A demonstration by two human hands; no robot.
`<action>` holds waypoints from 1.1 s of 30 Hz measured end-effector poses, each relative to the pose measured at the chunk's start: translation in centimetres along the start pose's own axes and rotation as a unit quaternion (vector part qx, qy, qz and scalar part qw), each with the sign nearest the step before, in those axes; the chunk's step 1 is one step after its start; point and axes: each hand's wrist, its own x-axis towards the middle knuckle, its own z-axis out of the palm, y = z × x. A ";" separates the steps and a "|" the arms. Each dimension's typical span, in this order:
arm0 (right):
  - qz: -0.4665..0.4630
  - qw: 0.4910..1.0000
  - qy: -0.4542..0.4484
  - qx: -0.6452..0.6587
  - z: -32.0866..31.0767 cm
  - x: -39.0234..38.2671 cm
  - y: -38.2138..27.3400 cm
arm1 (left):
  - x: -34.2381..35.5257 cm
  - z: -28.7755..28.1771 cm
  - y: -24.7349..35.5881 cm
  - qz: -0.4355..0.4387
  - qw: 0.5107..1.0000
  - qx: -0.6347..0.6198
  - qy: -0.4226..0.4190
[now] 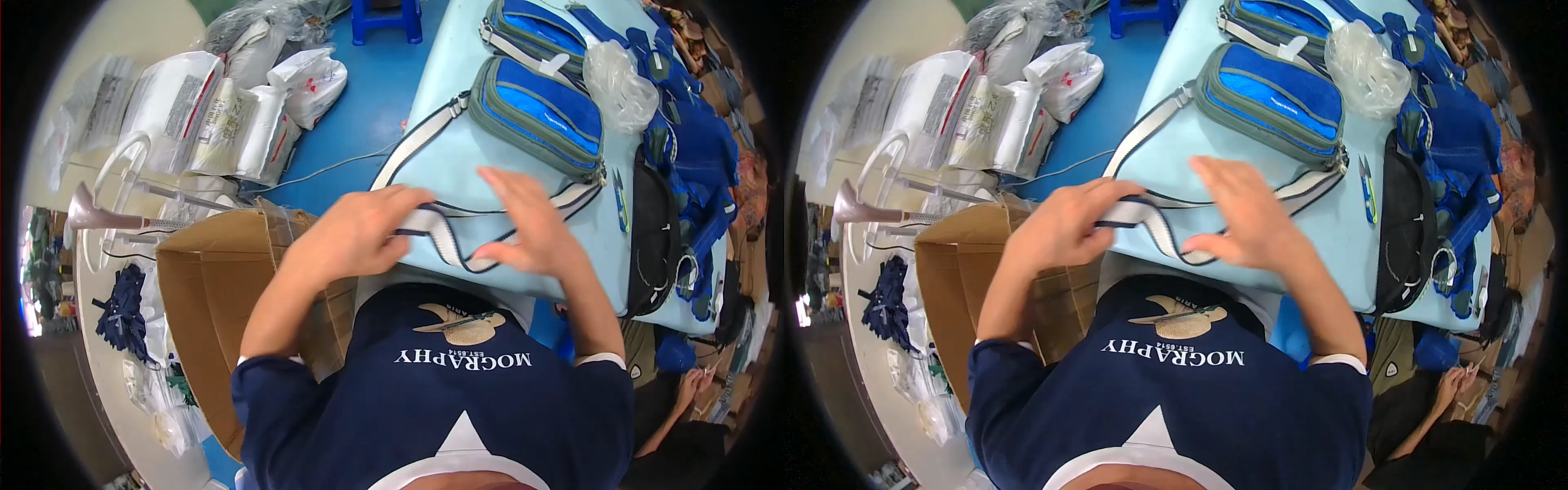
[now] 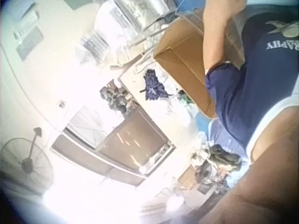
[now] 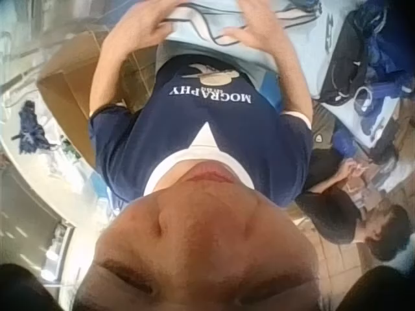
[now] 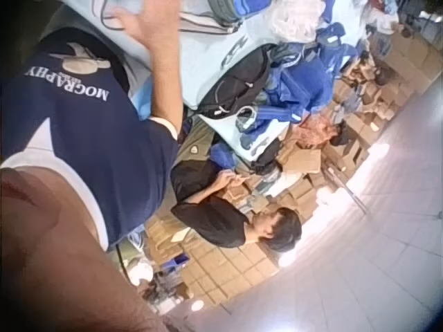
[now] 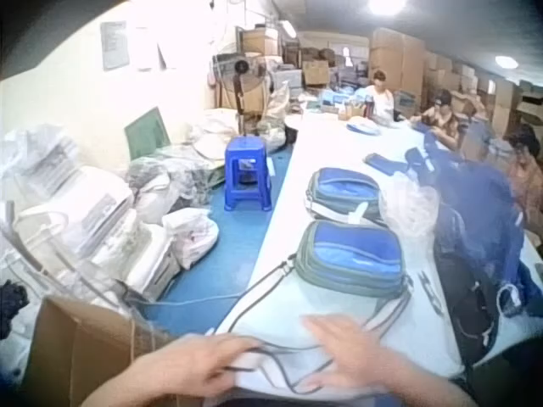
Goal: Inspecting small blue bags, trimming loose threads with nippers, and attaching shoulder straps.
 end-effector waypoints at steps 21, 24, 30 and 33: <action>0.180 0.975 -0.054 0.116 -1.7 -2.2 1.8 | 2.1 3.8 -1.7 0.010 0.977 -0.155 0.147; 0.082 0.992 0.018 0.090 -1.6 -1.6 0.8 | 1.9 4.4 -1.5 -0.022 0.968 -0.203 0.147; 0.097 0.976 0.097 0.170 0.5 -0.3 -1.0 | 2.3 7.1 -0.9 -0.020 0.935 -0.299 0.191; 0.145 0.955 0.125 0.227 2.1 -0.1 -1.4 | 2.6 7.8 -1.3 0.008 0.929 -0.314 0.194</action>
